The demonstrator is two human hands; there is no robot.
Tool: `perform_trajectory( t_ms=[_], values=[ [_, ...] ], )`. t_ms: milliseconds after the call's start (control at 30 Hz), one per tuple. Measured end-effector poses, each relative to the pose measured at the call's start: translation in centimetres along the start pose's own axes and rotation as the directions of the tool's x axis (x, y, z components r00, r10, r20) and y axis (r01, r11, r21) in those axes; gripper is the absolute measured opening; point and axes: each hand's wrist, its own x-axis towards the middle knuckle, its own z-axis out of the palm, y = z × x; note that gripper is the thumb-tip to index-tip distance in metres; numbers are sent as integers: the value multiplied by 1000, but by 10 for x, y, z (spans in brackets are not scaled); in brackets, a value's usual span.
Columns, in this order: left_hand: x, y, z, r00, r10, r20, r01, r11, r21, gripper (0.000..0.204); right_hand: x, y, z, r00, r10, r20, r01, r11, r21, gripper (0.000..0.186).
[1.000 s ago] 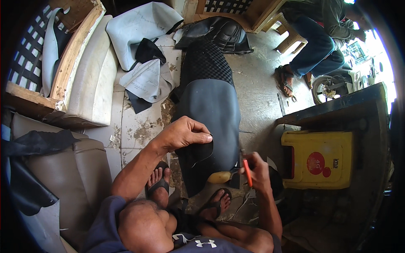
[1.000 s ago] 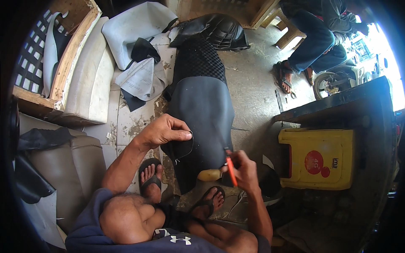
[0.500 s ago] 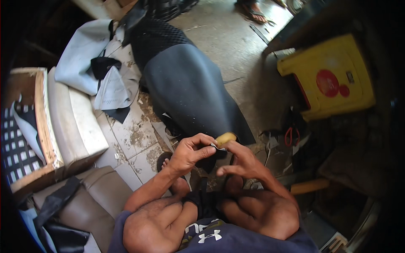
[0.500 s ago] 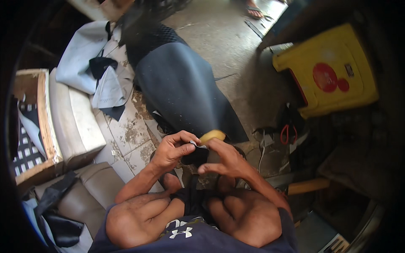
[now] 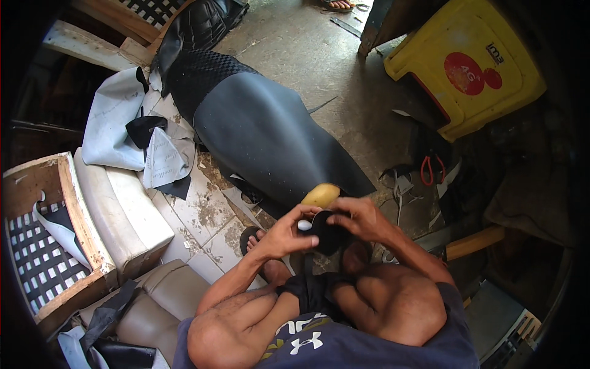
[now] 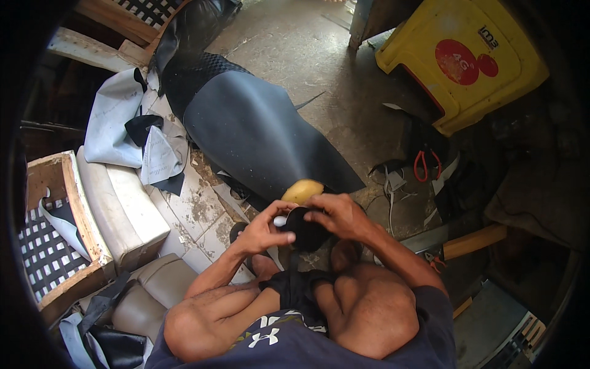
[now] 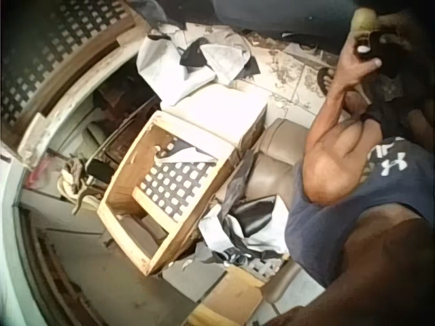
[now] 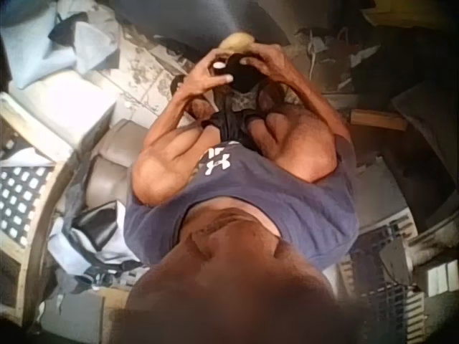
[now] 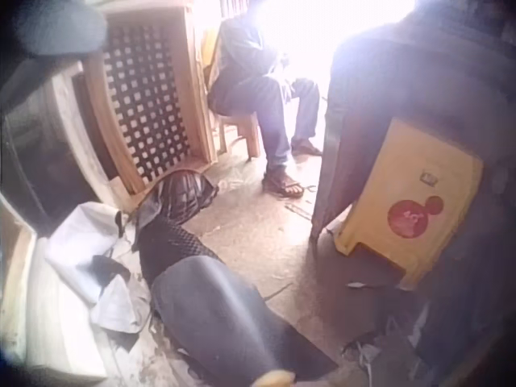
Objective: The person fits and trims black synthetic leather over a yellow foam motorcycle seat core using shears and hand fitting.
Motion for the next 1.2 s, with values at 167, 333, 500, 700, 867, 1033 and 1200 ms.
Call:
perform_trajectory(
  t_ms=[167,333,500,700,867,1033,1200],
  values=[
    [12,-33,-13,967,-35,-253,97,967,236,27,10,29,-7,987,118,-111,-111,991,73,23],
    [14,-38,-8,897,125,-425,58,917,394,29,23,43,-5,984,84,-160,-81,996,25,21],
    [19,-32,-9,859,175,-481,80,882,464,29,35,45,-7,980,69,-187,-69,998,5,23],
    [19,-39,-10,843,240,-482,94,816,570,28,46,48,-11,984,68,-167,-70,998,-4,27],
    [15,-32,6,705,613,-357,12,493,870,35,48,51,-14,989,54,-139,-60,997,-38,29],
    [34,-26,10,748,597,-290,-41,478,878,45,49,58,-18,986,118,-114,-102,985,140,28],
    [19,-33,-11,630,657,-413,-63,574,816,49,38,64,-28,988,144,-51,-137,983,118,29]
  ],
)
